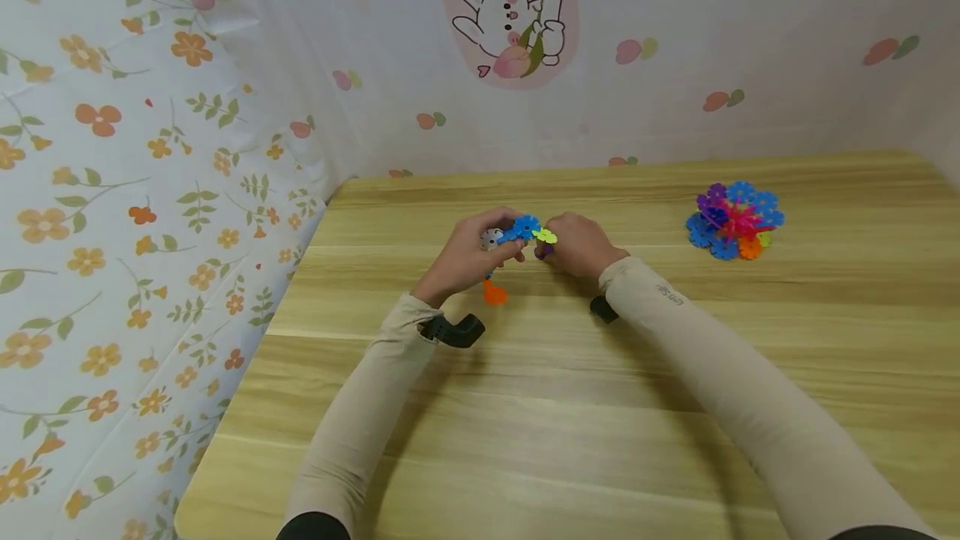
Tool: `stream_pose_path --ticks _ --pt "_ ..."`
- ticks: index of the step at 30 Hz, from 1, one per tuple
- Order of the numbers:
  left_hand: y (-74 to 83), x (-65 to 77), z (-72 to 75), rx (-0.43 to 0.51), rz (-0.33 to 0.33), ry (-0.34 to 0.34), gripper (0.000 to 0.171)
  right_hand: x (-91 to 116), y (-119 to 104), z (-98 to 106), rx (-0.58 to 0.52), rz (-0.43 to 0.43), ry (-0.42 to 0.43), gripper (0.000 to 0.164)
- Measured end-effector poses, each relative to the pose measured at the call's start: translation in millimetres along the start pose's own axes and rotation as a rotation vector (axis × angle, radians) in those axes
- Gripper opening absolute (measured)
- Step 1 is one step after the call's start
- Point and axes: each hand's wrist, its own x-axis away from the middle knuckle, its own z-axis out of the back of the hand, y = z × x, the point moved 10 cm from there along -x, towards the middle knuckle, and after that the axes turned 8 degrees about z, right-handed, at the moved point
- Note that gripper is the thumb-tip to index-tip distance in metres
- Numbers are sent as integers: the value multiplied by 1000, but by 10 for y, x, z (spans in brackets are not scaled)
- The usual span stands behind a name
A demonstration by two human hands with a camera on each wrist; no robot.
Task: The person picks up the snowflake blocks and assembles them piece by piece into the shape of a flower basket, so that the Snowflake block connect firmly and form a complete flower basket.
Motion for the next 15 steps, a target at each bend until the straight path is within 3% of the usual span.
stream_pose_path --ticks 10,15 --pt "34 18 4 -33 -22 15 18 125 155 10 -149 14 -50 5" --pt "53 33 -63 -13 -44 -33 17 324 241 30 -222 -7 -64 14"
